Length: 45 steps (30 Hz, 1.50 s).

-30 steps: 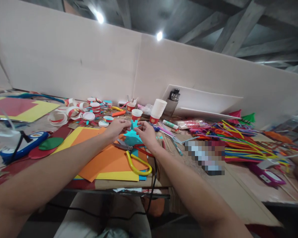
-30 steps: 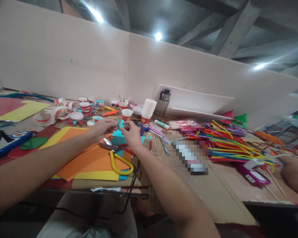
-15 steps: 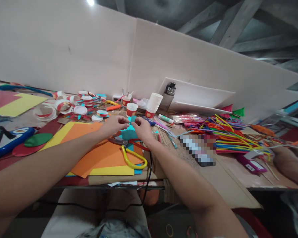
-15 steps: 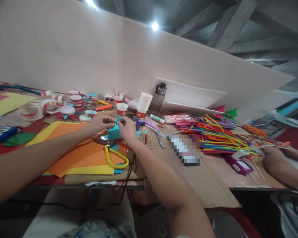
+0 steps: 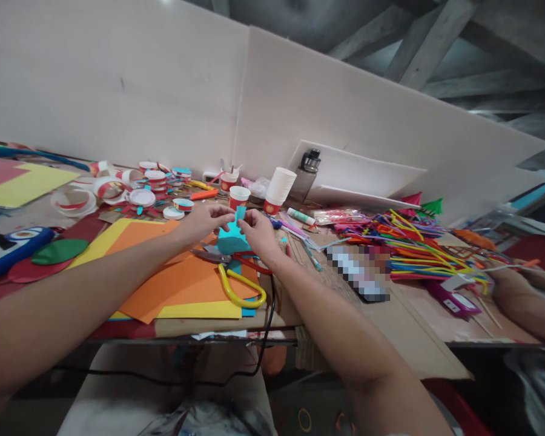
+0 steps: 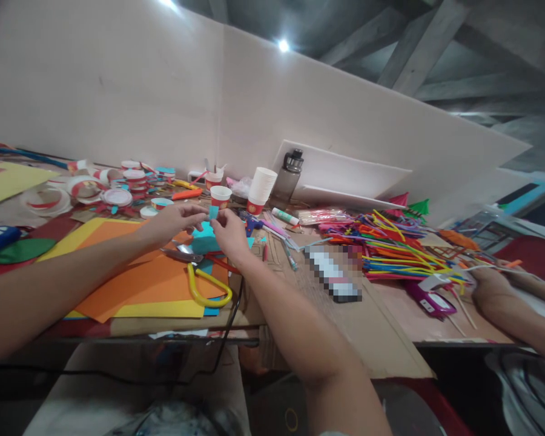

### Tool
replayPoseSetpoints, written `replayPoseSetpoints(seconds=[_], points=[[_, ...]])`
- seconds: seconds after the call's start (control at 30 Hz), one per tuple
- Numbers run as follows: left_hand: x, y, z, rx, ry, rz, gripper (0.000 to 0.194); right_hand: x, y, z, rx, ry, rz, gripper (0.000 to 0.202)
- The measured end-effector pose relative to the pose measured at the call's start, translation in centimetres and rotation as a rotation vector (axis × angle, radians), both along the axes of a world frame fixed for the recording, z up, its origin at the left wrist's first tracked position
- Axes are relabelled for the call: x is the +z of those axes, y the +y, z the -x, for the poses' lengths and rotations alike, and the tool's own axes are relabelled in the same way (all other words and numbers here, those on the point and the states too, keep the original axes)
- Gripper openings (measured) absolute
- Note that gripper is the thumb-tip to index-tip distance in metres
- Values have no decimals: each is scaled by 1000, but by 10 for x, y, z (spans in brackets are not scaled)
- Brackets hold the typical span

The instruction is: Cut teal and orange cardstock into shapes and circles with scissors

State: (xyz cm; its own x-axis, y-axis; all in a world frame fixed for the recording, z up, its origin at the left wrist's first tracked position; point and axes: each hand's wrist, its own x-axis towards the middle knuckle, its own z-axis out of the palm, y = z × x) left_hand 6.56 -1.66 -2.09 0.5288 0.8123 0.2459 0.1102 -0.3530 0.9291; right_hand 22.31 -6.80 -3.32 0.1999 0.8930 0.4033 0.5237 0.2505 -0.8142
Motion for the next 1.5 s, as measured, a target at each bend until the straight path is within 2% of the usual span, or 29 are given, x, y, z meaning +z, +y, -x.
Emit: replayPoseSetpoints(seconds=[0.2,0.43,0.67,0.83,1.0,1.1,1.3,1.5], points=[[-3,0,-1,-17,67,35,22,-1,2,-3,-24,25,0,10],[-4,6,-2,-5,-177,17,32,-3,3,0,68,118,80,9],[-7,8,-3,30,-131,28,25,1,-2,2,90,12,87,15],[-4,4,-2,53,-81,-11,20,4,-5,3,115,-61,121,18],[-3,0,-3,45,-96,27,17,3,-6,4,143,-125,127,20],[-5,2,-4,22,-167,111,20,4,-5,5,170,-33,142,22],[-7,9,-5,-74,-469,417,26,2,-1,3,145,246,181,33],[-4,7,-5,-70,-521,487,25,6,-6,7,173,315,148,36]])
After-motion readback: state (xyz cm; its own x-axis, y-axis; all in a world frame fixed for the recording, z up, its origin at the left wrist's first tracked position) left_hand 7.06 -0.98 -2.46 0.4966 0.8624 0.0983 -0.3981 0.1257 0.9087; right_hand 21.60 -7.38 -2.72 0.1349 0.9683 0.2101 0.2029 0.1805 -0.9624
